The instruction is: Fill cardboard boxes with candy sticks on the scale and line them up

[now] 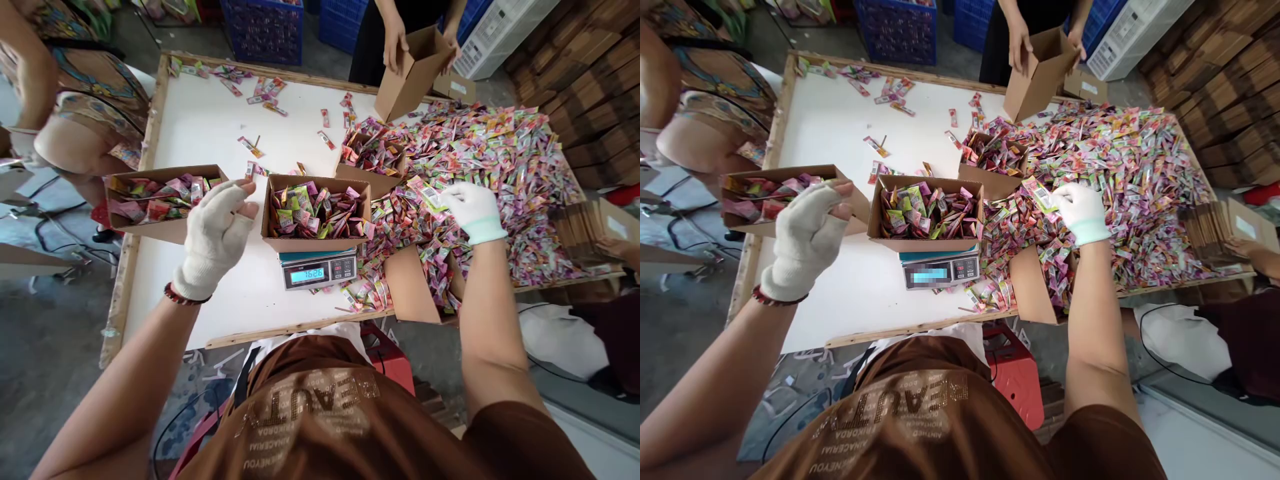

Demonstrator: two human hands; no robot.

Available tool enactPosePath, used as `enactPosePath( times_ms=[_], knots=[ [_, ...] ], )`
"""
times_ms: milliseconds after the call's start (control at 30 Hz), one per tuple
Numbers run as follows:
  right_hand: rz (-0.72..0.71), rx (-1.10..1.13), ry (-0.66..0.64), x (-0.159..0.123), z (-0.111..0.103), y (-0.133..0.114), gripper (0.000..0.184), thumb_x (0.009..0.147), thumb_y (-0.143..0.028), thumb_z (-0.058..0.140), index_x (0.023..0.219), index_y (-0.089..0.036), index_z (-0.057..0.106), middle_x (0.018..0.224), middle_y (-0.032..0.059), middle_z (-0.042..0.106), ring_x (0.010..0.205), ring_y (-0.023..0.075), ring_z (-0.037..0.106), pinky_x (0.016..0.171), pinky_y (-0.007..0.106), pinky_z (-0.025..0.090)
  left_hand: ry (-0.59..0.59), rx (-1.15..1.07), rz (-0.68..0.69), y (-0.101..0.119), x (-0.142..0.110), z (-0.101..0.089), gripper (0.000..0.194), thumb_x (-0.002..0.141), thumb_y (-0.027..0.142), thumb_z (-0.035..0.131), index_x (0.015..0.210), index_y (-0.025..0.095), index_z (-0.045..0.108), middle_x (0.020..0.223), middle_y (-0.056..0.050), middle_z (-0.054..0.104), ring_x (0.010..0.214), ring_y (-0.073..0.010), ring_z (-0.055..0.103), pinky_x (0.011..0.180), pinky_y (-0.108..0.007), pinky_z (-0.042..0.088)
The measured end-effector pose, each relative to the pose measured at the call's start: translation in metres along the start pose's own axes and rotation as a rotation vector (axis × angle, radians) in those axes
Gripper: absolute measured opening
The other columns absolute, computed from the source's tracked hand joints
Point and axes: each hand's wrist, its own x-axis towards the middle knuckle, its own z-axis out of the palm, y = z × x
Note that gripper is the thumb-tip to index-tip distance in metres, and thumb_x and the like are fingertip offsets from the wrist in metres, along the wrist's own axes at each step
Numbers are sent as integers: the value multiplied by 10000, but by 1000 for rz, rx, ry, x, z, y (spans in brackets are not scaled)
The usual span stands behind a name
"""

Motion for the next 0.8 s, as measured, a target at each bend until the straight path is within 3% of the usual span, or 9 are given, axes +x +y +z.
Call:
enactPosePath(
  times_ms=[133, 300, 467, 567, 700, 800],
  knots=[
    [-28, 145, 13, -6, -5, -22, 232, 823, -306, 617, 888, -167, 791, 943, 109, 785, 874, 268, 729, 826, 368, 555, -58, -61, 20, 20, 15, 15, 342, 1014, 376, 508, 1219, 175, 695, 1311, -80, 695, 1258, -205, 644, 1111, -381, 517],
    [-265, 410, -71, -10, -4, -84, 289, 897, -452, 662, 924, -187, 773, 916, 67, 768, 807, 206, 697, 768, 326, 544, -121, -86, 47, 35, 25, 37, 335, 991, 395, 521, 1181, 178, 693, 1321, -86, 682, 1209, -243, 667, 1035, -398, 551],
    [-332, 478, -49, 2, 6, -127, 409, 928, -585, 651, 877, -187, 734, 824, 45, 731, 736, 186, 667, 709, 311, 512, -149, -50, 110, 55, 33, 42, 353, 988, 377, 515, 1228, 180, 683, 1403, -109, 641, 1276, -265, 636, 1049, -423, 545],
    [-313, 423, 28, 5, 2, -120, 307, 940, -484, 652, 854, -204, 743, 812, 42, 735, 746, 188, 663, 730, 322, 508, -157, -26, 84, 50, 21, 33, 352, 984, 377, 543, 1250, 186, 674, 1408, -118, 644, 1258, -258, 648, 1056, -422, 548],
    [-250, 309, 136, 8, -2, -81, 233, 944, -378, 629, 858, -203, 757, 837, 54, 741, 788, 203, 670, 784, 341, 517, -102, -18, -15, 19, -8, 18, 294, 971, 359, 582, 1189, 195, 695, 1361, -115, 676, 1253, -252, 656, 1068, -409, 548],
    [-148, 144, 211, 8, 6, -55, 268, 923, -411, 652, 1003, -178, 756, 994, 110, 738, 933, 270, 689, 925, 431, 531, -56, -29, -76, -1, -25, 11, 257, 967, 352, 600, 1143, 201, 708, 1311, -109, 704, 1243, -245, 666, 1090, -411, 539]
  ],
)
